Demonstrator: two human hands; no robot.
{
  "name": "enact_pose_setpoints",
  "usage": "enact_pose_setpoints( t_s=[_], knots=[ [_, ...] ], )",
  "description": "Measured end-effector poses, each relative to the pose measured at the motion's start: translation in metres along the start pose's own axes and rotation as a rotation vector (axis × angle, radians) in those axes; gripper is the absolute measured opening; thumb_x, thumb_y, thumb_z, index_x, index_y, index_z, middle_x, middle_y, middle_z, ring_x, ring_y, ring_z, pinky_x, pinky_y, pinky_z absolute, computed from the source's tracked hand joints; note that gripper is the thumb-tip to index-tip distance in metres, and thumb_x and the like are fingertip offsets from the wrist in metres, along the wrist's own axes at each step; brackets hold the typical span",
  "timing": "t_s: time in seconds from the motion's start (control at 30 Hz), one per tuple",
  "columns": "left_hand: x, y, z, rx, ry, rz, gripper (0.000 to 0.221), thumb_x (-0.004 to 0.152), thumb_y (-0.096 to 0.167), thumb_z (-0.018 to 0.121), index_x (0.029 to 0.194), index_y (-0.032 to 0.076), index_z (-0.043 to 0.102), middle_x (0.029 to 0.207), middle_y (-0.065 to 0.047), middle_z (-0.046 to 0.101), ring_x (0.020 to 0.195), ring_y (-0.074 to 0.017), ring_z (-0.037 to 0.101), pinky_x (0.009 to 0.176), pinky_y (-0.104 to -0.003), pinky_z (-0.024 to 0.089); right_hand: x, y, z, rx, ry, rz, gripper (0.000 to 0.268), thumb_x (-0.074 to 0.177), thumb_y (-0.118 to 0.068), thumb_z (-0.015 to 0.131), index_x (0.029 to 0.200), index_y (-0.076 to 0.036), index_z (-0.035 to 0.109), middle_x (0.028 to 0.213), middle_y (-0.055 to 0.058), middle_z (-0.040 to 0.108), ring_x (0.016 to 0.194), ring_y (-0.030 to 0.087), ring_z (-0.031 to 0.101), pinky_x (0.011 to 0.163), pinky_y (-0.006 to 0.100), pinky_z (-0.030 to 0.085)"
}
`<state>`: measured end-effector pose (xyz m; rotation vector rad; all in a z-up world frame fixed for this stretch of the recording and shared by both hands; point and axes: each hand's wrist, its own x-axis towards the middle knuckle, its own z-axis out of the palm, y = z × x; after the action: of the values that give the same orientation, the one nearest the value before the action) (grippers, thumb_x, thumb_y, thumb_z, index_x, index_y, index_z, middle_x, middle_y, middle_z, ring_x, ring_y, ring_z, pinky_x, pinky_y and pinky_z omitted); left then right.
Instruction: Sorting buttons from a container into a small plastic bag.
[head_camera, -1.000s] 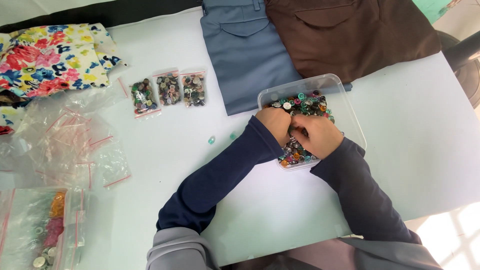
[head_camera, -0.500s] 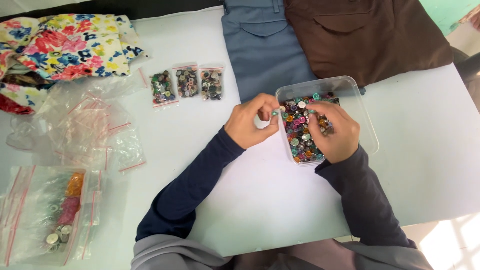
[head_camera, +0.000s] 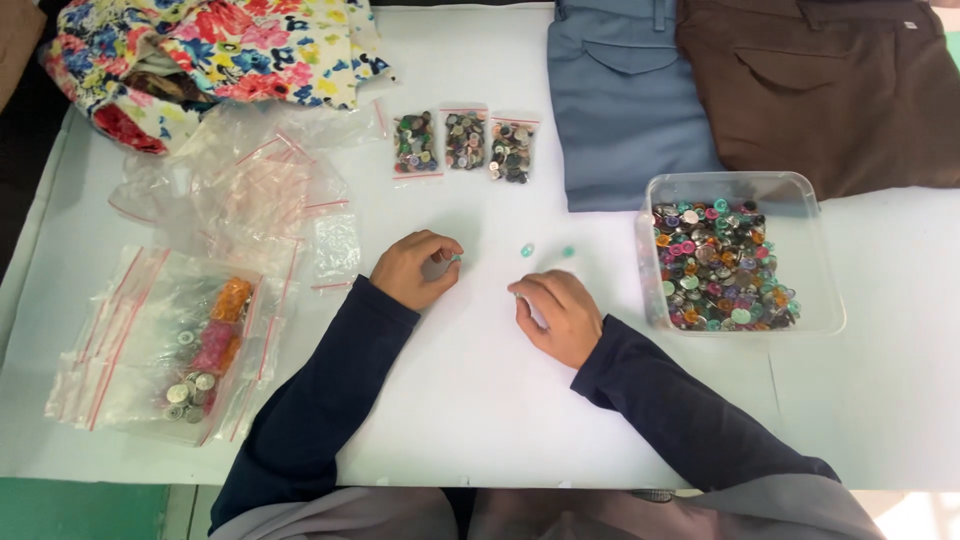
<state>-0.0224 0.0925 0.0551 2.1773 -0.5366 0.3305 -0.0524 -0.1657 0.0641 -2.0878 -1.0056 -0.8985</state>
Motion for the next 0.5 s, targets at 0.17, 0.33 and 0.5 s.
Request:
enact_pose_setpoints(
  t_s=[0.17,0.33,0.5],
  knots=[
    [-0.007,-0.045,0.016,0.210,-0.011,0.020,0.022,0.087,0.023,0.072,0.108,0.016,0.070,0.085,-0.003,0.070,0.083,-0.0245,0.070,0.079,-0.039,0.055,0.009,0.030,0.041,-0.091,-0.070,0.013,0.037,0.088,-0.009,0.070,0.125,-0.011,0.065,0.098,0.002,0.069,0.095,0.021,0.067,0.097,0.044,0.046],
    [-0.010,-0.049,0.022,0.366,-0.012,0.053,0.019,0.089,0.027,0.066,0.107,0.020,0.068,0.090,0.000,0.068,0.089,-0.0228,0.068,0.083,-0.037,0.053,0.014,0.035,0.057,-0.120,-0.198,0.087,0.043,0.090,-0.010,0.070,0.131,-0.013,0.061,0.098,-0.001,0.071,0.104,0.020,0.065,0.110,0.052,0.035],
    [-0.013,-0.045,0.027,0.429,0.020,0.089,0.022,0.087,0.029,0.067,0.107,0.018,0.066,0.093,-0.001,0.064,0.091,-0.0240,0.066,0.081,-0.039,0.052,0.014,0.038,0.056,-0.096,-0.268,0.146,0.045,0.089,-0.011,0.072,0.132,-0.014,0.060,0.097,-0.001,0.072,0.104,0.022,0.065,0.111,0.054,0.032]
  ],
)
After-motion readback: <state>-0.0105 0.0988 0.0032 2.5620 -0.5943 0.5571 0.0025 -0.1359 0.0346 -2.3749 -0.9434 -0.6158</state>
